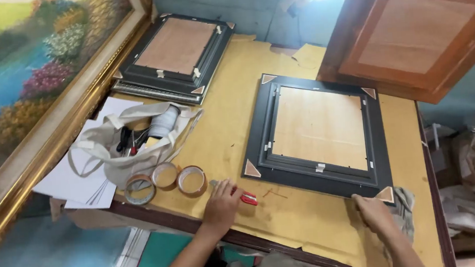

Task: Applying brown adhesive tape to the back of a picture frame to seal the backing.

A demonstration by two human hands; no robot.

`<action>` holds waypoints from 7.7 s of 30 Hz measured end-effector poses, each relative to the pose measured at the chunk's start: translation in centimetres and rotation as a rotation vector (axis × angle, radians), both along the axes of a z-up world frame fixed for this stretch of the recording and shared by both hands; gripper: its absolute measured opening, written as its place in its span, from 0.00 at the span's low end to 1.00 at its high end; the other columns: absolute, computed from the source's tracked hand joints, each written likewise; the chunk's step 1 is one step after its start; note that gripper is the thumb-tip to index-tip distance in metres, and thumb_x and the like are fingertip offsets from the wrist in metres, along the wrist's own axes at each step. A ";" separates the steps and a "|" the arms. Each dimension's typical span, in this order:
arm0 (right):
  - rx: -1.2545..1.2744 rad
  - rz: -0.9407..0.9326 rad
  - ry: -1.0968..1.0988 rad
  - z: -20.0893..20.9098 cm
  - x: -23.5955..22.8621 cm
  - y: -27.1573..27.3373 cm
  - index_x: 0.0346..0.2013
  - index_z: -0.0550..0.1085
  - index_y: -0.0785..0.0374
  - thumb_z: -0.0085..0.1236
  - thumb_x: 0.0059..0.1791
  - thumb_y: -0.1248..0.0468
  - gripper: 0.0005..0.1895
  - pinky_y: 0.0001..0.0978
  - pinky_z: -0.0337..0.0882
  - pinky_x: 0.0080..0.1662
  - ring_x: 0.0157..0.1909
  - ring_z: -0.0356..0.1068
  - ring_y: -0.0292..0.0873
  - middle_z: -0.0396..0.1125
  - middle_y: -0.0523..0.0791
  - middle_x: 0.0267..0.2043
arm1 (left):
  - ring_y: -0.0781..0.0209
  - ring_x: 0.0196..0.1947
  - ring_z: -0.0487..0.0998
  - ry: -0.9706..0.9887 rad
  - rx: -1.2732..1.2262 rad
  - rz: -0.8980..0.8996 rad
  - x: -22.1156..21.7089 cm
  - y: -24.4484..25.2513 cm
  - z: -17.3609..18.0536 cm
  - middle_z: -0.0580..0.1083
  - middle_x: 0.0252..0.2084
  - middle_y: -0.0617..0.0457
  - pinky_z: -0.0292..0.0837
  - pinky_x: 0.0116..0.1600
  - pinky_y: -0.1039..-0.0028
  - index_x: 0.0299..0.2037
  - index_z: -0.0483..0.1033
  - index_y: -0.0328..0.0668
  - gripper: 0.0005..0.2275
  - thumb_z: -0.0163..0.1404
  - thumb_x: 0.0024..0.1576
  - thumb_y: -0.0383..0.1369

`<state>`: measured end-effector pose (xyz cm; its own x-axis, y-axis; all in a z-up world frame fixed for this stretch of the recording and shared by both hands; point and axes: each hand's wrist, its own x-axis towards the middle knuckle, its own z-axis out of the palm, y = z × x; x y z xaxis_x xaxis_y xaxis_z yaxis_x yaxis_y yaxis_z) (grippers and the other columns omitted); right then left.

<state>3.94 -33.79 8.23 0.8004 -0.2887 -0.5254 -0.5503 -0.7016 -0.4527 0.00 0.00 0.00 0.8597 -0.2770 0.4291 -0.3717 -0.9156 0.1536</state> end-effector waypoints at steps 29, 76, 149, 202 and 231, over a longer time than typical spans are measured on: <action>0.726 0.277 -0.076 1.9 2.1 25.0 0.42 0.72 0.62 0.52 0.40 0.62 0.17 0.22 0.64 0.23 0.30 0.67 0.39 0.68 0.48 0.32 | 0.56 0.44 0.69 0.362 -0.124 0.317 -1.6 12.6 7.4 0.72 0.39 0.55 0.67 0.41 0.66 0.46 0.68 0.48 0.16 0.39 0.50 0.21; 0.245 0.415 -0.513 2.5 3.8 6.9 0.28 0.71 0.56 0.52 0.43 0.57 0.07 0.35 0.66 0.40 0.33 0.65 0.44 0.63 0.45 0.22 | 0.64 0.36 0.71 0.071 0.090 -0.273 8.9 -4.9 7.6 0.71 0.33 0.59 0.59 0.45 0.73 0.40 0.63 0.53 0.23 0.60 0.35 0.29; 0.137 -0.185 -0.551 -4.7 2.8 -8.2 0.41 0.70 0.48 0.60 0.35 0.59 0.20 0.31 0.65 0.46 0.36 0.67 0.36 0.70 0.38 0.31 | 0.42 0.54 0.64 0.491 -0.667 0.194 7.6 -1.8 9.4 0.63 0.49 0.42 0.62 0.55 0.56 0.53 0.60 0.50 0.31 0.56 0.35 0.34; -0.098 0.012 -0.480 -4.6 2.9 -8.8 0.46 0.65 0.42 0.47 0.45 0.57 0.15 0.41 0.59 0.53 0.49 0.63 0.44 0.66 0.41 0.39 | 0.44 0.52 0.66 0.460 -0.705 0.181 7.8 -1.6 7.9 0.64 0.48 0.44 0.63 0.55 0.59 0.53 0.60 0.50 0.34 0.59 0.31 0.32; -0.026 -0.169 -0.571 -4.4 3.9 -7.3 0.46 0.65 0.49 0.53 0.42 0.60 0.18 0.37 0.61 0.49 0.41 0.62 0.43 0.67 0.39 0.35 | 0.41 0.53 0.65 0.480 -0.732 0.225 8.3 -2.3 9.7 0.64 0.49 0.40 0.64 0.53 0.55 0.55 0.57 0.49 0.34 0.56 0.34 0.30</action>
